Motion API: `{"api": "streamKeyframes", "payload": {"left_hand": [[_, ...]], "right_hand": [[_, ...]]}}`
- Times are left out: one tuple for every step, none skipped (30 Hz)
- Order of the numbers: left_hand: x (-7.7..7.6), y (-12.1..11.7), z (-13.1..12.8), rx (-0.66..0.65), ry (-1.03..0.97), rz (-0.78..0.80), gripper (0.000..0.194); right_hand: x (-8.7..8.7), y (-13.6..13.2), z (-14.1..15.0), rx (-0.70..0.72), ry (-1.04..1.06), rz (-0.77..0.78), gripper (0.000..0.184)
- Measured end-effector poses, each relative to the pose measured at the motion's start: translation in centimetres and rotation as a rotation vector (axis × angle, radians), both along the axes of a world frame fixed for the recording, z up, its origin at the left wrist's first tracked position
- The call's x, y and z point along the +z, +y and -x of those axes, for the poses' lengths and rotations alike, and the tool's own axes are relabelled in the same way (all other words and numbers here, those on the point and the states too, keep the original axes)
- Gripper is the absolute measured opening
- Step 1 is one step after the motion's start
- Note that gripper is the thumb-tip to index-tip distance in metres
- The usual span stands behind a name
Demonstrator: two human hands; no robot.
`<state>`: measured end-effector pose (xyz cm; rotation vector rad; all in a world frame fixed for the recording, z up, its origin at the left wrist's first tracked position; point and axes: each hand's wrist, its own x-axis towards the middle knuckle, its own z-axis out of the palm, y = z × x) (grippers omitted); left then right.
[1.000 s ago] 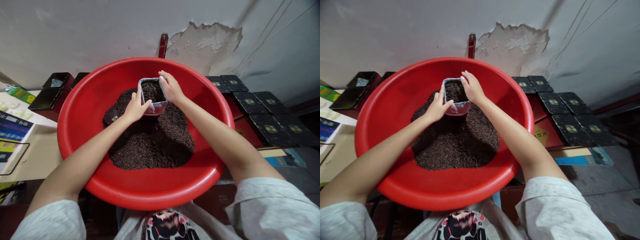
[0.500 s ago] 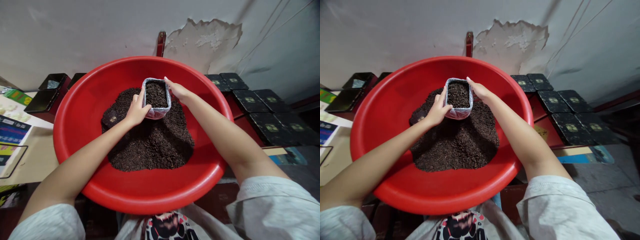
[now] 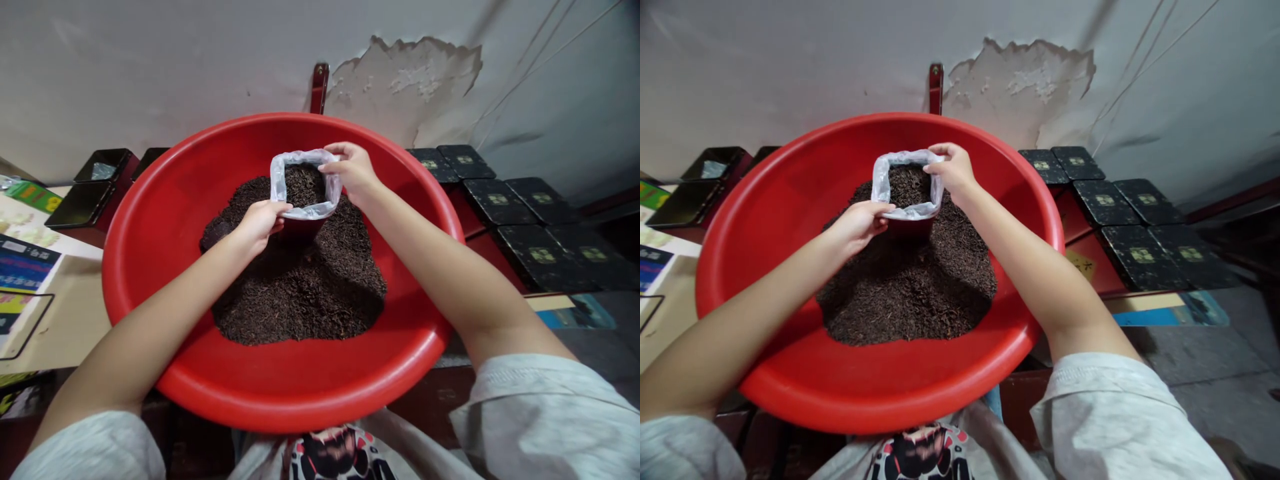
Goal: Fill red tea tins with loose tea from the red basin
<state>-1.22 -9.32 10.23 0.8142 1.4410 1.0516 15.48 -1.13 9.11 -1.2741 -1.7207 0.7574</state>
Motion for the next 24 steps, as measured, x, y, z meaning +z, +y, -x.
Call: {"api": "streamKeyframes", "payload": {"left_hand": [[0.2, 0.1, 0.2, -0.002, 0.022, -0.064, 0.020], [0.3, 0.1, 0.4, -0.006, 0.043, -0.138, 0.021], [0.5, 0.2, 0.5, -0.010, 0.063, -0.216, 0.022], [0.6, 0.2, 0.7, -0.013, 0.086, -0.290, 0.022], [0.7, 0.1, 0.8, -0.019, 0.115, -0.356, 0.021], [0.9, 0.0, 0.9, -0.025, 0.148, -0.412, 0.019], [1.2, -0.1, 1.0, -0.026, 0.180, -0.465, 0.017], [1.4, -0.2, 1.0, -0.022, 0.209, -0.516, 0.016], [1.7, -0.3, 1.1, -0.011, 0.233, -0.565, 0.015], [2.0, -0.5, 1.1, 0.008, 0.251, -0.608, 0.016], [2.2, -0.6, 1.1, 0.031, 0.263, -0.644, 0.018], [2.4, -0.7, 1.1, 0.053, 0.271, -0.670, 0.020], [2.6, -0.9, 1.2, 0.069, 0.281, -0.688, 0.022], [2.8, -1.1, 1.2, 0.069, 0.293, -0.696, 0.022], [2.9, -1.3, 1.1, 0.051, 0.309, -0.693, 0.022], [3.0, -1.6, 1.0, 0.017, 0.327, -0.683, 0.022], [3.0, -1.9, 0.9, -0.030, 0.343, -0.666, 0.022], [3.0, -2.2, 0.7, -0.084, 0.355, -0.645, 0.022], [3.1, -2.5, 0.5, -0.137, 0.360, -0.623, 0.022], [3.1, -2.7, 0.3, -0.176, 0.359, -0.606, 0.021], [3.1, -2.9, 0.1, -0.196, 0.350, -0.597, 0.021], [3.2, -3.0, 0.0, -0.194, 0.335, -0.597, 0.020], [3.2, -3.0, 0.0, -0.177, 0.314, -0.603, 0.019], [3.3, -2.9, 0.0, -0.152, 0.289, -0.615, 0.019]], "right_hand": [[0.6, -0.7, 0.1, -0.045, -0.052, -0.051, 0.034], [1.2, -1.3, 0.1, -0.077, -0.113, -0.096, 0.031], [1.7, -1.9, 0.2, -0.098, -0.157, -0.129, 0.029], [2.1, -2.3, 0.2, -0.109, -0.178, -0.148, 0.028], [2.3, -2.6, 0.3, -0.116, -0.168, -0.146, 0.029], [2.5, -2.7, 0.4, -0.114, -0.132, -0.126, 0.031], [2.5, -2.7, 0.5, -0.100, -0.078, -0.095, 0.033], [2.5, -2.6, 0.6, -0.073, -0.012, -0.061, 0.035], [2.6, -2.5, 0.7, -0.044, 0.065, -0.036, 0.036], [2.6, -2.3, 0.7, -0.018, 0.144, -0.022, 0.036], [2.6, -2.3, 0.8, 0.000, 0.222, -0.020, 0.034], [2.7, -2.2, 0.8, 0.010, 0.289, -0.027, 0.031], [2.8, -2.2, 0.8, 0.025, 0.331, -0.030, 0.029], [2.9, -2.3, 0.7, 0.047, 0.346, -0.031, 0.029], [3.0, -2.3, 0.6, 0.084, 0.338, -0.030, 0.031], [3.0, -2.2, 0.5, 0.129, 0.325, -0.025, 0.033], [2.9, -2.2, 0.3, 0.185, 0.329, 0.008, 0.035], [2.7, -2.1, 0.2, 0.253, 0.347, 0.071, 0.037], [2.5, -1.9, 0.1, 0.326, 0.369, 0.153, 0.039], [2.2, -1.8, 0.0, 0.395, 0.378, 0.244, 0.041], [1.9, -1.6, -0.1, 0.444, 0.362, 0.331, 0.041], [1.7, -1.5, -0.1, 0.464, 0.322, 0.394, 0.036], [1.5, -1.5, -0.1, 0.455, 0.268, 0.419, 0.029], [1.4, -1.5, 0.0, 0.425, 0.219, 0.406, 0.025]]}}
